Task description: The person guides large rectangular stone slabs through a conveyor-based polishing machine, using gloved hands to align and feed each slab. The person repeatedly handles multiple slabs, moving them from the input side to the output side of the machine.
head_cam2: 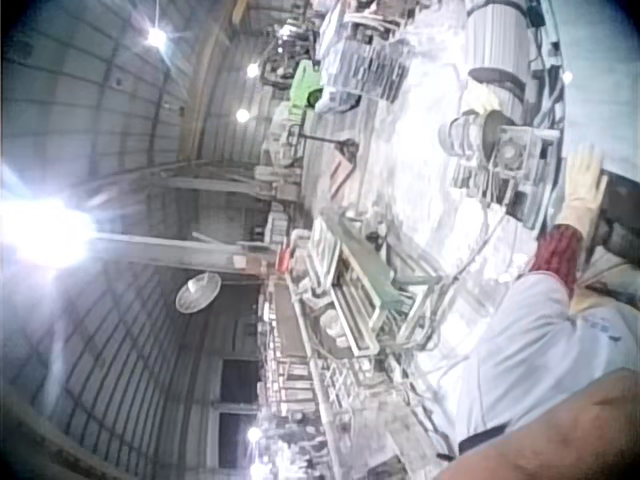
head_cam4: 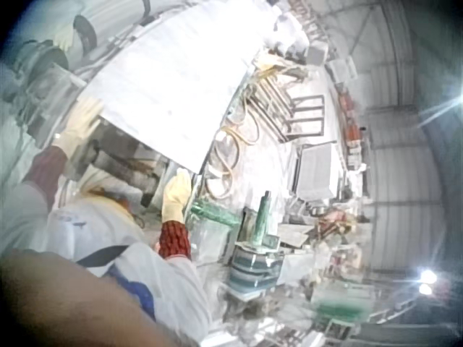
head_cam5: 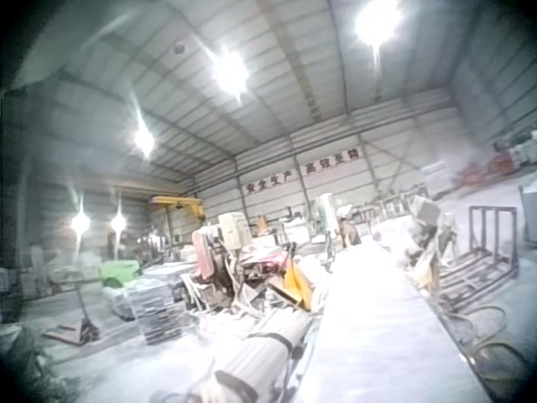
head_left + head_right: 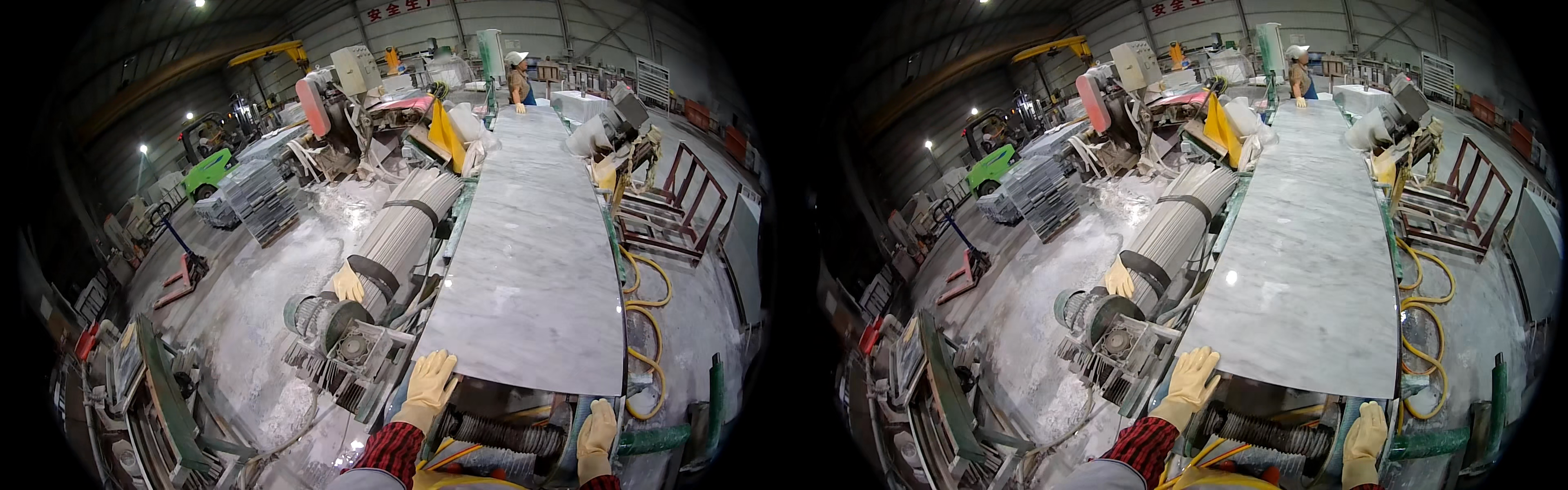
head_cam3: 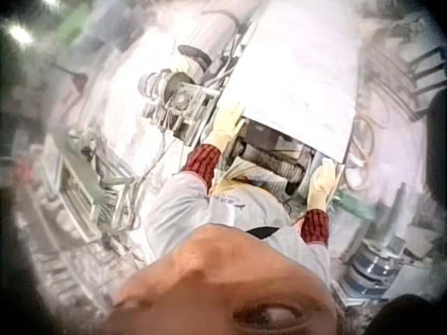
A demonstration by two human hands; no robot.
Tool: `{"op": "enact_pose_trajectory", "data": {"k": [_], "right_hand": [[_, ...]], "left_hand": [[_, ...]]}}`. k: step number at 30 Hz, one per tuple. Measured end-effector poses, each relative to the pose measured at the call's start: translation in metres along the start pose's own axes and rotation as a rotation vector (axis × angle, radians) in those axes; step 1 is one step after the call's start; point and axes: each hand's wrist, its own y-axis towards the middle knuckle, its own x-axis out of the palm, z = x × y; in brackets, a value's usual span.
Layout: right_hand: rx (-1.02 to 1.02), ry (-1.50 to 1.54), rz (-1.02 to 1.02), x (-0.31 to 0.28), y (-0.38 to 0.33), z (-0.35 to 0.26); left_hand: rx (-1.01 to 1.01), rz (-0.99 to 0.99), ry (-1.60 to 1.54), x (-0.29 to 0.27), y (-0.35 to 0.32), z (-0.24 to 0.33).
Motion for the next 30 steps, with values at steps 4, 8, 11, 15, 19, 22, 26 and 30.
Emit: {"op": "enact_pose_trajectory", "data": {"k": [4,8,11,15,19,22,26,30], "right_hand": [[-0.297,-0.233,-0.068,-0.015,0.003,-0.004],[-0.267,-0.245,-0.071,-0.013,-0.005,0.004],[-0.218,-0.237,-0.078,-0.011,-0.013,0.020],[-0.311,-0.243,-0.074,-0.017,-0.004,0.001],[-0.315,-0.195,-0.042,-0.017,-0.002,-0.003],[-0.036,-0.005,-0.092,-0.010,-0.007,0.004],[-0.247,-0.141,-0.014,-0.013,-0.002,-0.005],[-0.309,-0.181,-0.032,-0.021,0.004,-0.018]], "left_hand": [[0.005,0.013,0.009,-0.004,-0.003,0.001],[-0.004,0.007,0.017,-0.003,-0.005,-0.002],[0.004,-0.003,0.012,0.000,-0.002,0.001],[-0.011,-0.027,0.024,-0.005,-0.006,0.000],[0.011,-0.010,0.006,-0.009,-0.005,0.004],[0.016,-0.015,0.008,-0.007,-0.005,0.002],[0.017,-0.005,0.022,-0.004,-0.009,-0.001],[0.013,-0.004,0.018,-0.007,-0.009,0.002]]}}
